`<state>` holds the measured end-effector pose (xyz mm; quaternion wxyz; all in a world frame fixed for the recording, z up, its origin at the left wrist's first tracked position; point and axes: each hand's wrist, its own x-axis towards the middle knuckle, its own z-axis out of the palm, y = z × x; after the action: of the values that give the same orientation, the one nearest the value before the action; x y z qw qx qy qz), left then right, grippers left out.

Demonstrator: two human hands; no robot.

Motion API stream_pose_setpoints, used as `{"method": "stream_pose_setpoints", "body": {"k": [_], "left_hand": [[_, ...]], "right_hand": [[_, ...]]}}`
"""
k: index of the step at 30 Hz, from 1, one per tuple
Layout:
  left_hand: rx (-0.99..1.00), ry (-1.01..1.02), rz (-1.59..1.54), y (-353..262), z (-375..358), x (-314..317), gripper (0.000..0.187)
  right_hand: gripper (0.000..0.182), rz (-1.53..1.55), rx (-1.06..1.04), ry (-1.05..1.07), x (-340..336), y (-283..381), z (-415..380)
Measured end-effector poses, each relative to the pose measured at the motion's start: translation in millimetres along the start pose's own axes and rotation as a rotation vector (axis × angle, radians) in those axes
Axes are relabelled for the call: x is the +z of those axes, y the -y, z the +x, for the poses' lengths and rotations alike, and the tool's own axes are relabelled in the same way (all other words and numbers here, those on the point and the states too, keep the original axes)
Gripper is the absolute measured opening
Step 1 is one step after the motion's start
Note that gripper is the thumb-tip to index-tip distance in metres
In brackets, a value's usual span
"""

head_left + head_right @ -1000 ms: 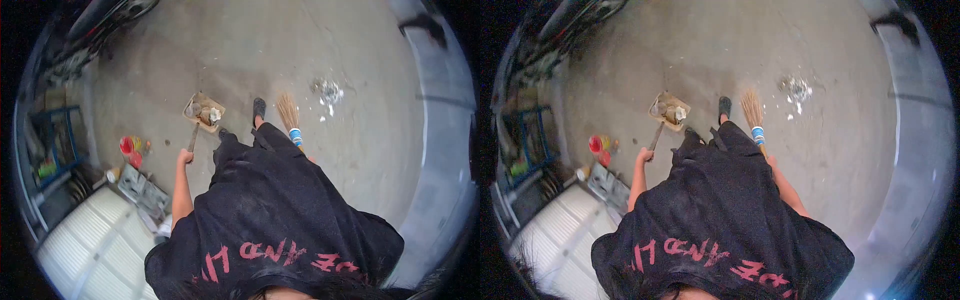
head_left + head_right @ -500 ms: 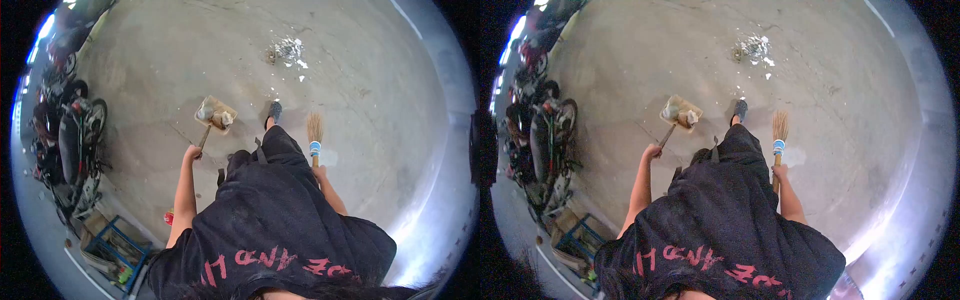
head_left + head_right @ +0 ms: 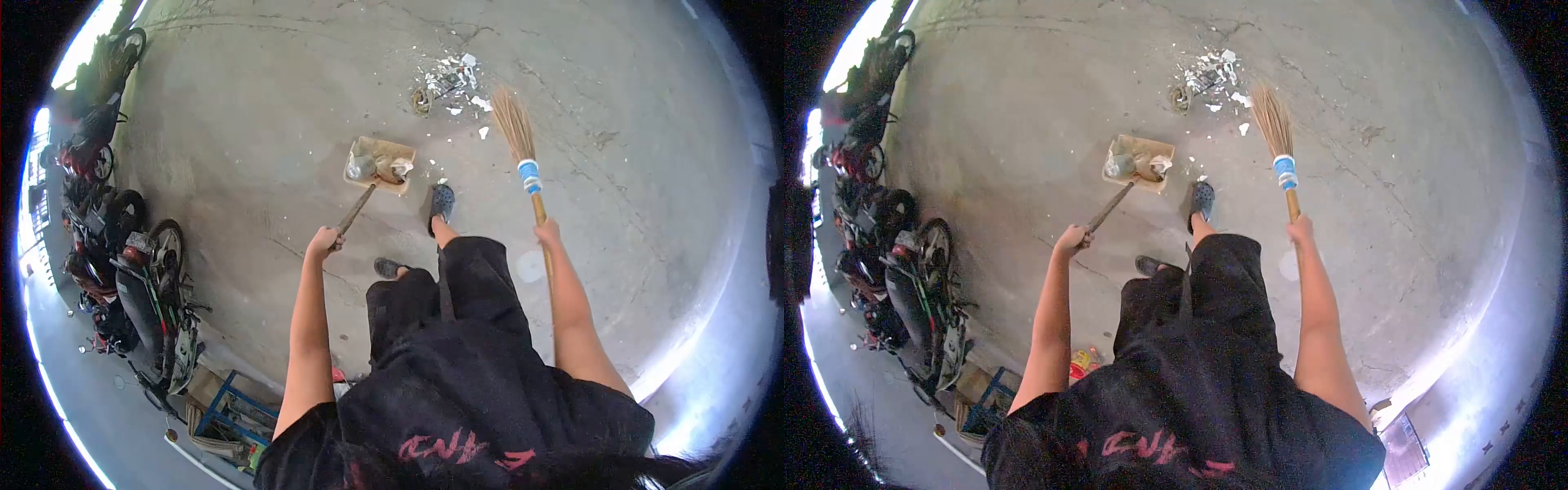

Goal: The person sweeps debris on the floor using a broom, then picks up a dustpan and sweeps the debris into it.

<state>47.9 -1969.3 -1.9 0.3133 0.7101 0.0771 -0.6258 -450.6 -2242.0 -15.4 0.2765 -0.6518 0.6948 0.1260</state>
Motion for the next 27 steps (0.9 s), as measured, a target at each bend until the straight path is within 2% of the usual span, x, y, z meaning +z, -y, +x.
{"method": "stream_pose_setpoints", "body": {"k": [2,5,8,10,12,13,15,17,18,20,21,23,25,27], "left_hand": [[-0.008,-0.025,0.032,-26,10,19,0.013],[0.005,-0.084,0.316,-82,6,45,0.017],[0.039,-0.040,0.397,-106,32,46,0.017],[0.009,-0.026,0.396,-116,43,49,0.017],[-0.010,-0.011,0.390,-133,55,55,0.018],[-0.013,-0.019,0.395,-136,58,58,0.018],[0.017,-0.037,0.363,-133,62,65,0.024],[0.053,-0.089,0.452,-142,55,81,0.029],[0.097,-0.134,0.544,-145,53,88,0.033],[0.112,-0.172,0.544,-147,57,91,0.038],[0.136,-0.212,0.535,-139,55,101,0.043],[0.096,-0.259,0.614,-153,43,104,0.042],[0.060,-0.306,0.694,-149,47,100,0.042],[0.679,-0.769,0.955,-123,63,90,0.035]], "right_hand": [[0.025,-0.068,-0.010,-0.036,-12,17,51],[0.026,-0.092,-0.142,-0.060,-32,56,101],[0.029,-0.213,-0.229,-0.058,-35,96,144],[0.032,-0.195,-0.186,-0.072,-26,105,172],[0.034,-0.263,-0.208,-0.022,-21,123,193],[0.035,-0.219,-0.239,-0.070,-15,132,199],[0.037,-0.180,-0.280,-0.102,-5,151,203],[0.043,-0.094,-0.235,0.076,-5,169,201],[0.043,-0.090,-0.226,0.084,-4,174,196],[0.053,0.089,-0.132,0.229,-5,180,182],[0.053,0.087,-0.126,0.232,-2,162,173],[0.062,0.005,-0.303,0.148,9,147,161],[0.065,-0.013,-0.282,0.195,7,142,144],[0.068,-0.026,-0.261,0.238,13,127,130]]}}
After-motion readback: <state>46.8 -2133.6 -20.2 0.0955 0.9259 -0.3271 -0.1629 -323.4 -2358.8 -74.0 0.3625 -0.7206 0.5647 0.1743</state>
